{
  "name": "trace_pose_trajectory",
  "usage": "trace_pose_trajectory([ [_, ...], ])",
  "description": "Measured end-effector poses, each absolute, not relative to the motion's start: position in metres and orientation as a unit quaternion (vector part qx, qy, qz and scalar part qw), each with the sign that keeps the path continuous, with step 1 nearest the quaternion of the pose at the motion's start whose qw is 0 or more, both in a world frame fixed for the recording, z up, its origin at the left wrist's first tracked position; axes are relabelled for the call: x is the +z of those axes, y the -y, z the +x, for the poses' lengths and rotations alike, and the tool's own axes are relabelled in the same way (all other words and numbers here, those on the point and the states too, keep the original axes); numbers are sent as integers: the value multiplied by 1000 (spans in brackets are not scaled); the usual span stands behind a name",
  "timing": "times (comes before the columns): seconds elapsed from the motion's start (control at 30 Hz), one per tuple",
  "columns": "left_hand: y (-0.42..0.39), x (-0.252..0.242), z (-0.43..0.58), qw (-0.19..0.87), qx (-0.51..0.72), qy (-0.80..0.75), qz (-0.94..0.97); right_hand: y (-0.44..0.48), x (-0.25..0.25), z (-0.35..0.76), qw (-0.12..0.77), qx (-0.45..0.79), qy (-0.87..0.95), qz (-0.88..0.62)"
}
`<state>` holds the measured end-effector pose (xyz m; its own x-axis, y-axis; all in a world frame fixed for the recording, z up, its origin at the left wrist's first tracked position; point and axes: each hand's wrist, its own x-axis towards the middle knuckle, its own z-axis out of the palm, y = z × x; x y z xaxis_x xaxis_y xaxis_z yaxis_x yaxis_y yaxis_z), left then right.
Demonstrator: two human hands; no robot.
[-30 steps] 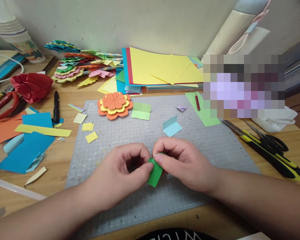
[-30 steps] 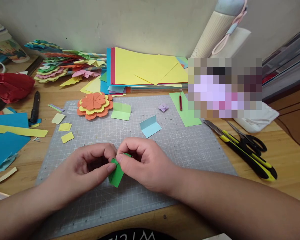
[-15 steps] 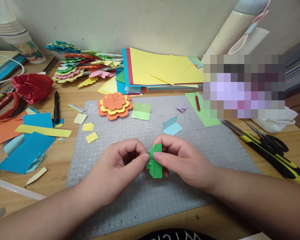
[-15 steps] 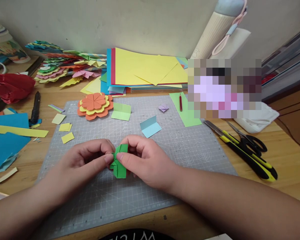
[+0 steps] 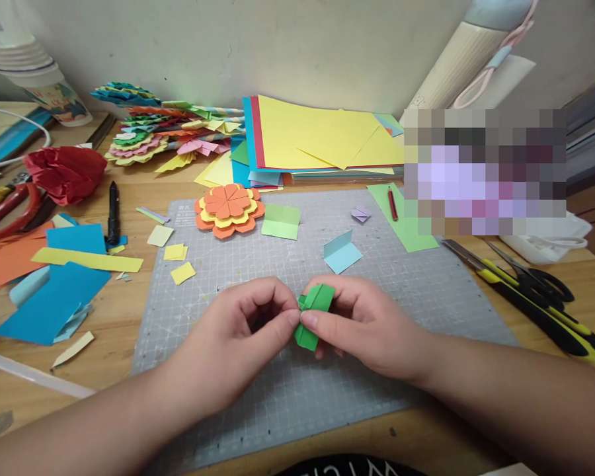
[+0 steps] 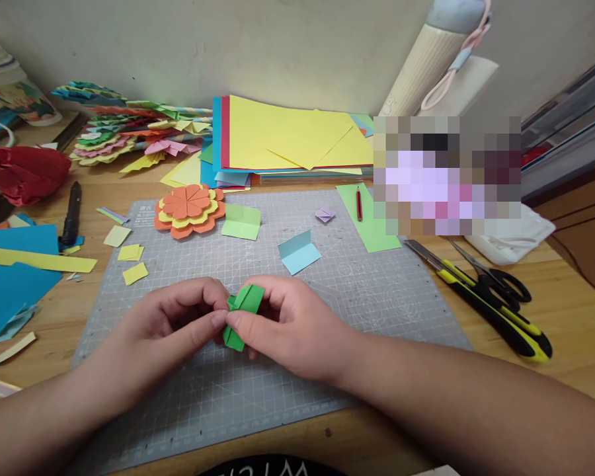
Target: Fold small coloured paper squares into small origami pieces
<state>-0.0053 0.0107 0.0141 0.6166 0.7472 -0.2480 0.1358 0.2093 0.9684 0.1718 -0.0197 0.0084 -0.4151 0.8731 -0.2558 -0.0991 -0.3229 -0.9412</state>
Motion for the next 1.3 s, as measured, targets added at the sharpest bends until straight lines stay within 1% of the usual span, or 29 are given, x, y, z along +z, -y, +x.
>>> trace_pose_trajectory([
  [0.13, -14, 11, -7, 734, 232, -363, 525, 18, 6, 171, 362, 708, 443, -413],
  [0.33, -14, 8, -8, 761, 238, -361, 483, 18, 5, 173, 352, 695, 444, -442],
  [0.73, -14, 12, -6, 746, 221, -376, 503, 21, 9, 174, 368, 666, 480, -436],
  [0.93, -14, 12, -6, 764, 221, -364, 484, 25, 8, 173, 364, 632, 521, -443],
  [1.13, -15, 10, -7, 771, 229, -352, 479, 23, 8, 173, 377, 657, 488, -434],
  [1.3, -14, 10, -6, 760, 221, -363, 492, 23, 8, 172, 368, 663, 478, -444],
])
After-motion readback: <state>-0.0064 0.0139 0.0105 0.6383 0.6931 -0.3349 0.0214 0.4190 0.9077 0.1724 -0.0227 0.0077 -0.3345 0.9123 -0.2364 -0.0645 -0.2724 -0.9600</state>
